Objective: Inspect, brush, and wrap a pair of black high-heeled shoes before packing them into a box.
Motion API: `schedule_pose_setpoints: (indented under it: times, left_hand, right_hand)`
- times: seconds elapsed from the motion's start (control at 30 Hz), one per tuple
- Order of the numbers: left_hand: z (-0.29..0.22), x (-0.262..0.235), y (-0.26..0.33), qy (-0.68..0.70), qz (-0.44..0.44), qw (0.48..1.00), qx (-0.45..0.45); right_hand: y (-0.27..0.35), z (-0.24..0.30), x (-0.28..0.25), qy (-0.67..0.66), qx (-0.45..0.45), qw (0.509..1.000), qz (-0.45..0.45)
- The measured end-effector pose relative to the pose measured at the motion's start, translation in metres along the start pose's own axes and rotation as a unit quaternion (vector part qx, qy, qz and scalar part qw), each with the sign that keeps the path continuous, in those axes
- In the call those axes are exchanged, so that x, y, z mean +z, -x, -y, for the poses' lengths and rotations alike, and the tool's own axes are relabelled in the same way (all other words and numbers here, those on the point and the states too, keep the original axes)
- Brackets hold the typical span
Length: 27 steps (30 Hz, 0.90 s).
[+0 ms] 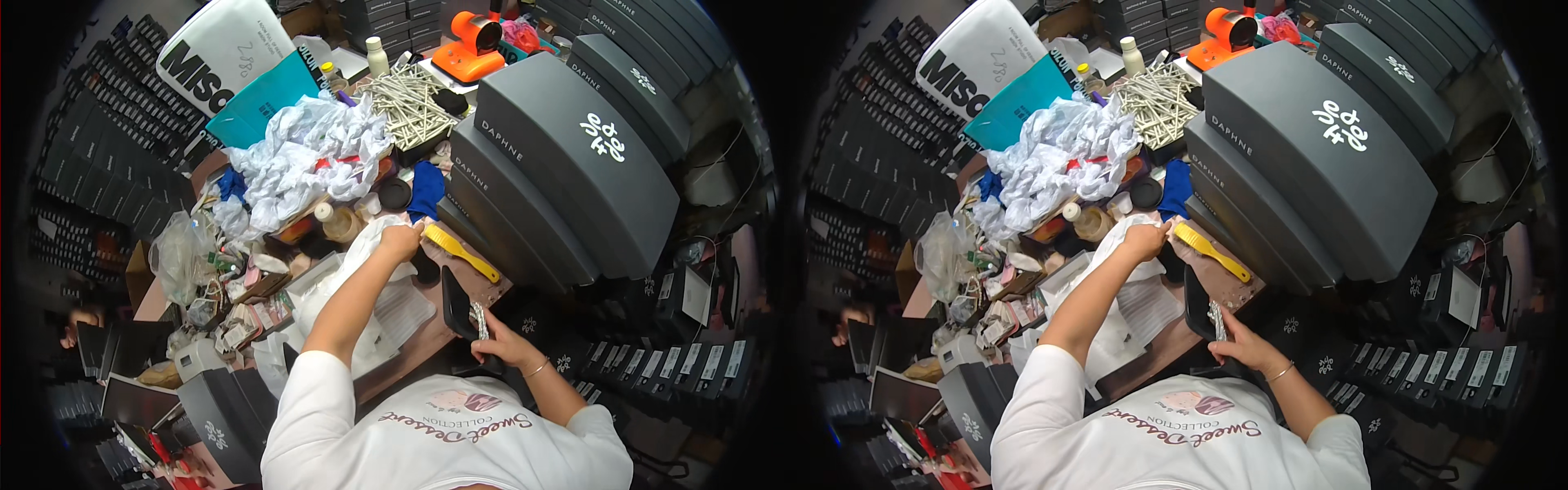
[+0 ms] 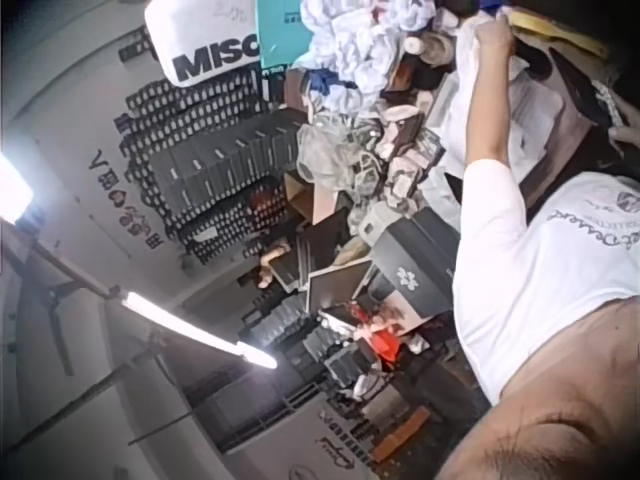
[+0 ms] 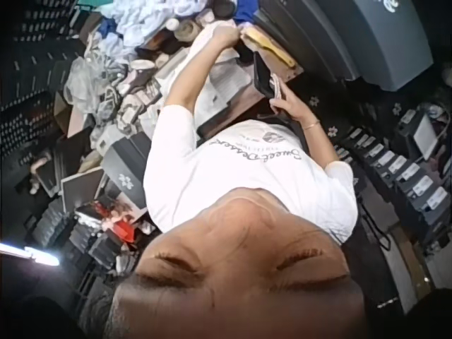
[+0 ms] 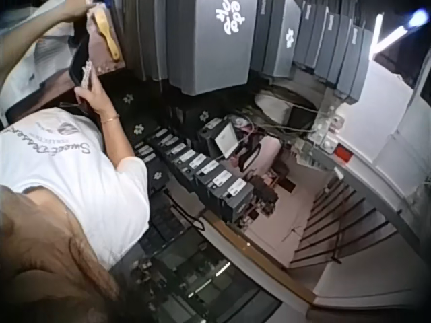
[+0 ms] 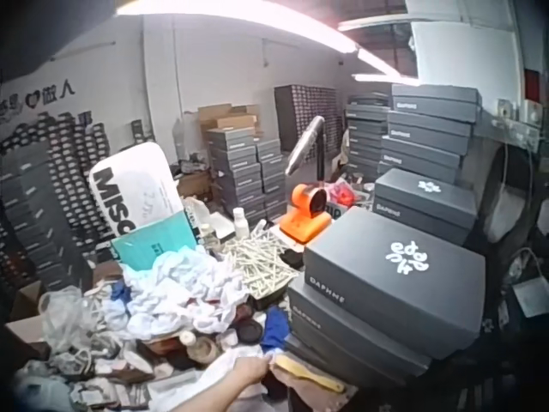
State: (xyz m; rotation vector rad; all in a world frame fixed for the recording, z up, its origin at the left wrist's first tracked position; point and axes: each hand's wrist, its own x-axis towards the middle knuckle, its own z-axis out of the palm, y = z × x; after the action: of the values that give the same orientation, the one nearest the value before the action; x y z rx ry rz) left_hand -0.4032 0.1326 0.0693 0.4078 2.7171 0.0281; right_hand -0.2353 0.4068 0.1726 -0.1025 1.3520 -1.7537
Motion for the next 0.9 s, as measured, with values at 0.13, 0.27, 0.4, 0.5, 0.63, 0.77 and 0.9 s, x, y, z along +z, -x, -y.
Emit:
schedule_pose_setpoints:
  times: [0.13,0.27,0.4,0.5,0.63,0.77,0.9]
  left_hand:
    - [0.019,0.025,-0.038,-0.037,-0.022,0.996,-0.079]
    - [0.037,0.008,0.009,0.047,-0.149,0.984,-0.084]
    - [0.022,-0.049,0.121,0.339,-0.236,0.907,-0.078]
    - [-0.002,-0.058,0.204,0.501,-0.3,0.811,-0.028]
    - [-0.026,-0.05,0.293,0.421,-0.406,0.808,-0.071]
    - [-0.006,-0.006,0.328,0.23,-0.366,0.88,-0.199]
    - [-0.015,0.01,0.326,0.309,-0.398,0.854,-0.134]
  right_hand:
    - [0.003,-0.011,0.0,0.021,-0.018,1.0,-0.016]
    - [0.003,-0.005,-0.017,0.021,-0.024,0.999,0.001]
    - [-0.02,0.039,0.002,-0.052,-0.022,0.989,0.137]
    - [-0.055,0.059,0.039,-0.035,-0.004,0.978,0.205]
    - [-0.112,0.026,0.079,0.098,0.001,0.993,0.072]
    - [-0.117,0.011,0.092,-0.116,0.136,0.961,0.213]
    - [-0.105,-0.015,0.109,-0.298,0.189,0.884,0.307]
